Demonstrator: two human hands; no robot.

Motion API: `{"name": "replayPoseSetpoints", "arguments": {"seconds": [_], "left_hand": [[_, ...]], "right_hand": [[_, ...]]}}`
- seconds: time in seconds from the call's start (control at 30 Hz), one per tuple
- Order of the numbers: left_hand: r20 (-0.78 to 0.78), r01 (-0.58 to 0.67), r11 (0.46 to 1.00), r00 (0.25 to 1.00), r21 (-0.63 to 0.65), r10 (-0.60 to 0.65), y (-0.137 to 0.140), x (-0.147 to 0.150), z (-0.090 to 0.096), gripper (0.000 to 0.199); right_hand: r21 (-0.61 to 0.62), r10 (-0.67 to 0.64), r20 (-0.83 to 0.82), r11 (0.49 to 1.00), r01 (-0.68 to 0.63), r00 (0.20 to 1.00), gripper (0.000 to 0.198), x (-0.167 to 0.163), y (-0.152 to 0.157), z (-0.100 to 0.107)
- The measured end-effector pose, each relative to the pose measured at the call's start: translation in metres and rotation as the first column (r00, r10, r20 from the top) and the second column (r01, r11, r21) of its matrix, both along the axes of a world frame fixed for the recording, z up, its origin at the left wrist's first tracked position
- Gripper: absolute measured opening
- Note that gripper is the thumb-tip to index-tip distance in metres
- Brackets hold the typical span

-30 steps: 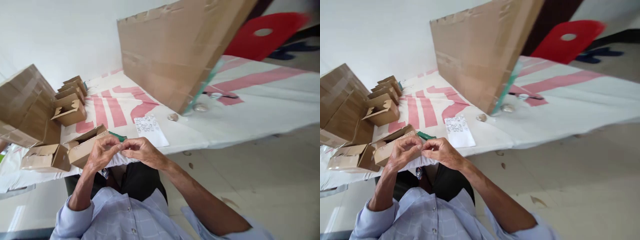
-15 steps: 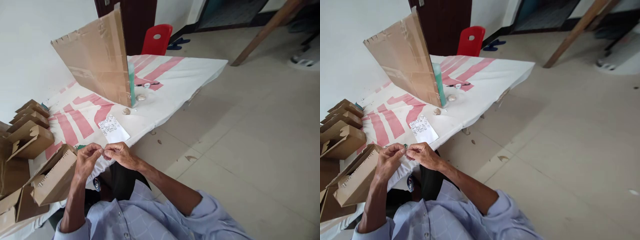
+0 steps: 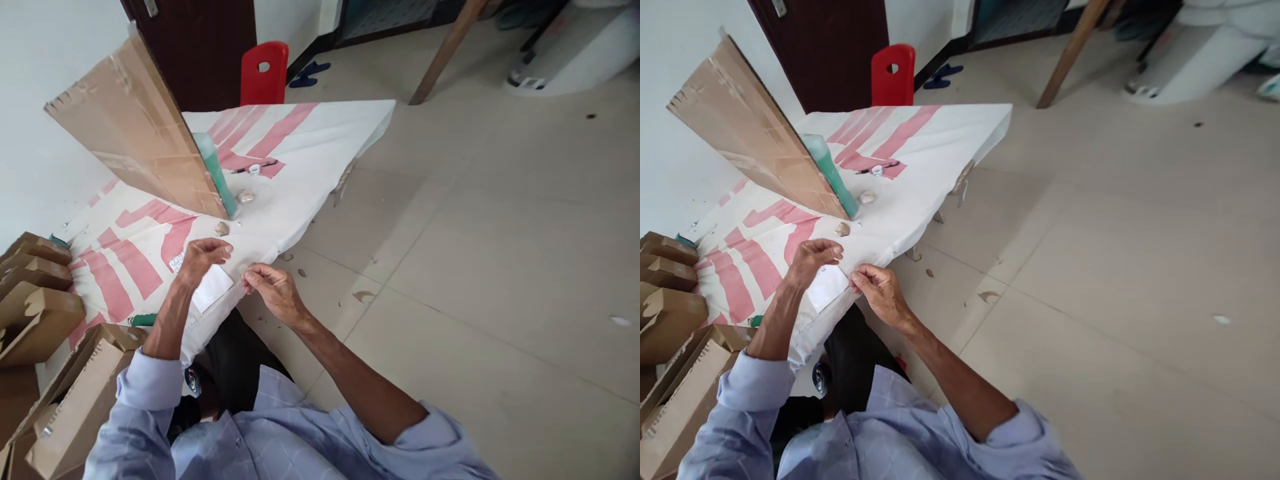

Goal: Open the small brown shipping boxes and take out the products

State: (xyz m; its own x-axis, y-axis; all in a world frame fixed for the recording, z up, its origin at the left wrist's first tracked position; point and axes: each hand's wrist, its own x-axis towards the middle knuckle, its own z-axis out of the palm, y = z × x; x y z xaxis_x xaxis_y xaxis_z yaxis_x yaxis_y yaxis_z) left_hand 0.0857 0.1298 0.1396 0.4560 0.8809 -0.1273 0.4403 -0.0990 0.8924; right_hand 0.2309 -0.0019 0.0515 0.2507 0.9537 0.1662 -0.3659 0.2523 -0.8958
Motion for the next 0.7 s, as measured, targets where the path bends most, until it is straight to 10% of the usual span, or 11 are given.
{"name": "replayPoseSetpoints", "arguments": {"seconds": [0.13, 0.37, 0.6, 0.7], "left_hand": [[-0.340, -0.057, 0.923, 0.919, 0.381, 0.198, 0.055, 0.014, -0.013, 0.037], [-0.467, 0.006, 0.928, 0.865, 0.372, 0.181, 0.089, 0.046, -0.043, 0.026], [-0.259, 0.020, 0.965, 0.964, 0.262, 0.051, 0.057, 0.035, -0.034, 0.041], [0.090, 0.052, 0.996, 0.994, 0.069, -0.058, 0.012, 0.017, -0.023, 0.065]], "right_hand": [[-0.018, -0.033, 0.007, 0.999, 0.033, 0.999, 0.044, 0.010, -0.008, -0.015], [-0.060, -0.078, -0.015, 0.995, 0.077, 0.997, 0.048, 0.013, -0.022, -0.031], [-0.057, -0.124, -0.030, 0.991, 0.122, 0.992, 0.045, 0.019, -0.031, -0.022], [-0.025, -0.158, -0.045, 0.987, 0.157, 0.986, 0.042, 0.018, -0.033, -0.010]]}}
